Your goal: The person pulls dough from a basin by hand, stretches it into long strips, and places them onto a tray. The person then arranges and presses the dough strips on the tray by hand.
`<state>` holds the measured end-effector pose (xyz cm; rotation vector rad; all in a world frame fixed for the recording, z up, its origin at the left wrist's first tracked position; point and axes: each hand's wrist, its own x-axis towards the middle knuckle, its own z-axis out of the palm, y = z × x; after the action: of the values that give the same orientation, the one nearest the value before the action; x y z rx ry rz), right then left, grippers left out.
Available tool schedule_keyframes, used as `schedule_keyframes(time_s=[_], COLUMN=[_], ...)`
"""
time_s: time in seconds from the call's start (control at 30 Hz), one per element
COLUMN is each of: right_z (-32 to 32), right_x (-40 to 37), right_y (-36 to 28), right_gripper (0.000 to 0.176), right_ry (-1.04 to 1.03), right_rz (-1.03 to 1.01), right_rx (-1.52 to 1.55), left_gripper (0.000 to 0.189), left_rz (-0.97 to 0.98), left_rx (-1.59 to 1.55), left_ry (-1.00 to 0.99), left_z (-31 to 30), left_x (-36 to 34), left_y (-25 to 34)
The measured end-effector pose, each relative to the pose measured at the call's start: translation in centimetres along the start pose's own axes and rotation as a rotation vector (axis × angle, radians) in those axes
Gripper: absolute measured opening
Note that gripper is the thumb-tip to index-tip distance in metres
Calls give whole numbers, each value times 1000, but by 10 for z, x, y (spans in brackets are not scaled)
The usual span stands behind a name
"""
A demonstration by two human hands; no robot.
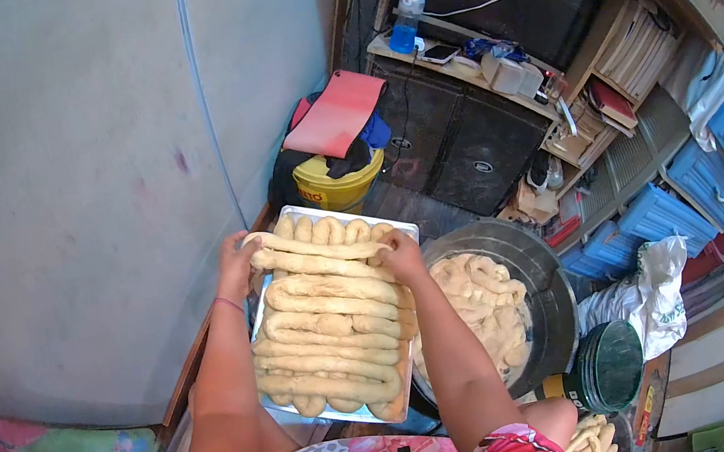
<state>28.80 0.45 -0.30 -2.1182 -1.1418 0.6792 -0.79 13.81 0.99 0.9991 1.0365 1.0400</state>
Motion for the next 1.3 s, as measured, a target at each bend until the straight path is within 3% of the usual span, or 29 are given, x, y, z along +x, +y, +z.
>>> schedule_keyframes(time_s=[0.03, 0.07, 0.13, 0.17, 0.2, 0.23, 0.27, 0.33, 0.37, 0.43, 0.5, 0.6, 0.63, 0.67, 0.73, 0.8, 0.93, 1.0, 1.07, 1.13, 1.2, 1.27, 1.3], right_z=[4, 6, 8, 10, 10, 9, 3, -10, -16, -24, -20, -10, -2, 5, 7, 11, 12, 25, 30, 61, 78, 73, 69], right_x=[6, 5, -2, -6, -17, -25, -29, -32, -32, -29, -35, -43, -42, -44, -55, -74, -117, -139, -176, -207, -250, -247, -241], right_y=[18, 26, 31, 34, 26, 21, 16, 15, 19, 34, 38, 42, 49, 54, 53, 51, 96, 152, 194, 271, 307, 321, 323], right_gripper=[36, 36, 34, 34, 32, 30, 30, 34, 34, 42, 43, 46, 47, 48, 54, 61, 66, 65, 65, 61, 57, 55, 53], right_ry=[50, 51, 180, 182, 258, 331, 330, 29, 30, -57, -5, 138, 140, 147, 114, 346, 447, 396, 310, 37, -201, -210, -213], right_rz=[53, 53, -35, -31, -200, -371, -370, -203, -204, 59, -5, -118, -199, -276, -273, -246, -89, 92, 416, 613, 710, 692, 674], right_rx=[347, 344, 98, 95, -64, -224, -227, -7, -7, 264, 121, -72, -75, -75, -33, -95, 84, 272, 196, 6, -141, -118, -116], left_gripper=[44, 44, 43, 41, 41, 40, 39, 38, 38, 38, 37, 37, 37, 41, 47, 52, 63, 66, 70, 72, 71, 66, 63], left_rz=[-14, -15, 61, -9, -13, -79, -144, -182, -218, -255, 201, 190, 322, 246, 401, 520, 827, 832, 822, 758, 782, 898, 835], left_rx=[-98, -100, 108, 94, 91, -67, -226, -330, -354, -376, 590, 503, 708, 770, 1080, 1246, 1310, 1419, 1526, 1521, 1522, 1455, 1395], left_ry=[-81, -81, -162, -154, -156, -230, -302, -405, -442, -483, -149, -163, -123, -173, 14, -70, -472, -597, -709, -617, -615, -743, -827], left_z=[2, 0, -2, -3, -2, -1, 0, -2, -2, -6, -9, -7, -1, 1, 22, 54, 99, 106, 113, 120, 138, 160, 174], left_x=[2, 10, 15, 17, 12, 7, 3, 0, 0, 11, 32, 34, 18, 14, -8, -43, -98, -124, -137, -143, -161, -183, -199], left_y=[-10, -28, -42, -49, -41, -32, -23, -13, -11, -27, -64, -69, -46, -36, -23, -3, -23, -52, -66, -66, -64, -69, -74])
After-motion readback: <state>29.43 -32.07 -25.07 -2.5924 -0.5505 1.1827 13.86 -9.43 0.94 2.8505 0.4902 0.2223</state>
